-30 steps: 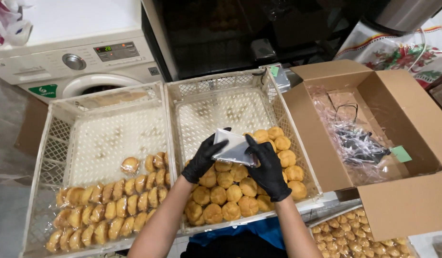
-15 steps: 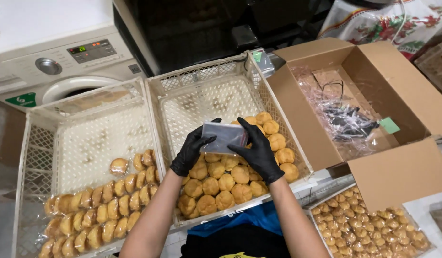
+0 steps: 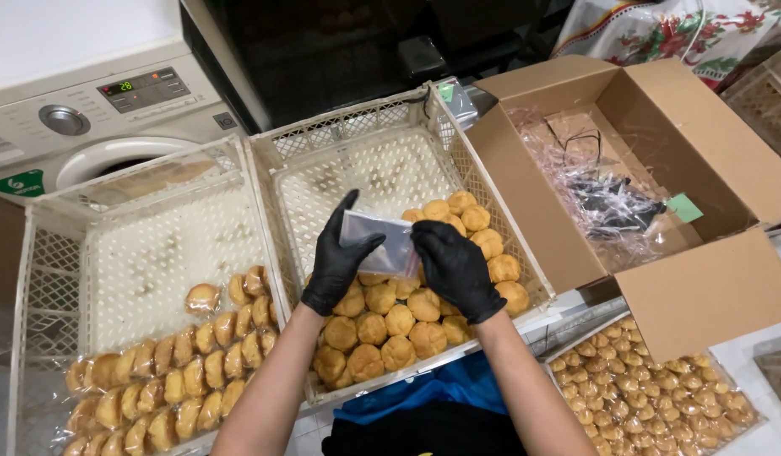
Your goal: The person is individually bagging small pastries from a plastic tray and placing the bagged items into a cardboard box.
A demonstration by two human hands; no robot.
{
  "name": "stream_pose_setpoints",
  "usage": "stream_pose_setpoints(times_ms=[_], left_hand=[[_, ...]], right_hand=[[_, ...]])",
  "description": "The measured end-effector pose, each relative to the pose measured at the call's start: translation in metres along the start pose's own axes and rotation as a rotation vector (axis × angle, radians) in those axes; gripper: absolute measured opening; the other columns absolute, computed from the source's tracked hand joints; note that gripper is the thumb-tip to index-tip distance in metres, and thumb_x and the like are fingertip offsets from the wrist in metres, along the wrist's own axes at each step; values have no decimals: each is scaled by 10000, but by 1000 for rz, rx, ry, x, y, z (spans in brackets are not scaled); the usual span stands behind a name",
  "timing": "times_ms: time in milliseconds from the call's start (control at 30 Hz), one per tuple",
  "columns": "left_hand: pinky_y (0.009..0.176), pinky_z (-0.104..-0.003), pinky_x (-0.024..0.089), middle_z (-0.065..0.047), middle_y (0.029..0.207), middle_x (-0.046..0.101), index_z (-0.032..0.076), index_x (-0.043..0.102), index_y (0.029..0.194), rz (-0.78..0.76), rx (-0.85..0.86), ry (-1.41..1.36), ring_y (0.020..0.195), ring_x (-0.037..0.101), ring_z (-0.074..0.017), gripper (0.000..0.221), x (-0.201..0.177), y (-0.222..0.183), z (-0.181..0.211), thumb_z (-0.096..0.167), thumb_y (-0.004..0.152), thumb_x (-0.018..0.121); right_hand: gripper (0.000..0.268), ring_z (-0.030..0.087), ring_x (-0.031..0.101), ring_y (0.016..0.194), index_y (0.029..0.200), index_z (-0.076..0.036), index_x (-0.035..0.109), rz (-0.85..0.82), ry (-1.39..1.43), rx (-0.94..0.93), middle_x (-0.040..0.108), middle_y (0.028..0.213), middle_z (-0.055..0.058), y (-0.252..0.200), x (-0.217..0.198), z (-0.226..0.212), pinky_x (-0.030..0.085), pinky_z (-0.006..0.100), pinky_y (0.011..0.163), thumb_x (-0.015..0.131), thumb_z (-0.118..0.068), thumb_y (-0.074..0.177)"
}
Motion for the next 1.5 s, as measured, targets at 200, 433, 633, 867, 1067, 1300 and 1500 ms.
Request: stream_pose_setpoints(times_ms=[200, 433, 633, 867, 1067, 1300, 1500], left_hand=[[971, -571, 529, -232, 1199, 727, 290, 503, 1534, 128, 20, 382, 1194, 616, -455, 794, 3, -17, 27, 361, 822, 850], [957, -458, 571, -24, 1298, 739, 303, 605, 1463, 62, 260, 381, 1180, 655, -337, 588, 11, -17, 12, 209, 907, 773], [958, -429, 565, 16, 1172, 769, 298, 668, 1293, 237, 240, 424, 1161, 691, -279, 463, -2, -14, -23, 272, 864, 842], [1019, -438, 509, -9, 1123, 734, 229, 618, 1235, 304, 146, 237, 1177, 677, -274, 404, -2, -17, -24, 232, 892, 833], [1049, -453, 475, -56, 1103, 736, 211, 621, 1197, 239, 71, 160, 1161, 685, -296, 382, 7, -11, -26, 233, 884, 838], [1211, -397, 303, -49, 1258, 610, 139, 575, 1284, 257, 190, -114, 1324, 492, -153, 459, -20, 6, -18, 151, 904, 832], [1243, -421, 258, -87, 1376, 578, 105, 546, 1376, 214, 162, -205, 1433, 387, -176, 533, -12, 5, -15, 101, 911, 808]], right_hand=[[259, 337, 713, 951, 1172, -149, 696, -286, 64, -182, 732, 1109, 122, 1, -8, -17, 611, 429, 720, 681, -253, 936], [310, 292, 713, 860, 1111, -196, 683, -467, -149, -56, 716, 976, 55, 11, 7, -18, 589, 421, 666, 652, -451, 939], [215, 247, 621, 839, 869, -231, 677, -293, -173, -42, 579, 950, -21, 11, 23, -33, 549, 368, 629, 715, -442, 880], [199, 337, 595, 957, 828, -175, 634, -277, 300, -46, 573, 967, 13, 40, -8, -60, 509, 337, 809, 660, -305, 976], [80, 269, 627, 1108, 987, -127, 753, -489, 919, -55, 657, 1149, 69, 18, -22, -54, 416, 409, 1085, 678, -154, 990], [87, 297, 692, 1034, 904, -6, 755, -132, 814, 314, 670, 1138, 204, 35, -47, 7, 557, 429, 966, 815, -38, 850], [153, 210, 693, 1039, 1065, 20, 717, 18, 814, 532, 576, 1349, 151, 23, -33, 29, 569, 339, 934, 771, 25, 921]])
Point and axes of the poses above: each hand's wrist, its own y-axis towards the middle knuckle, its own x-axis out of the palm, z = x × y, the point moved 6 cm from there along y, towards the middle knuckle
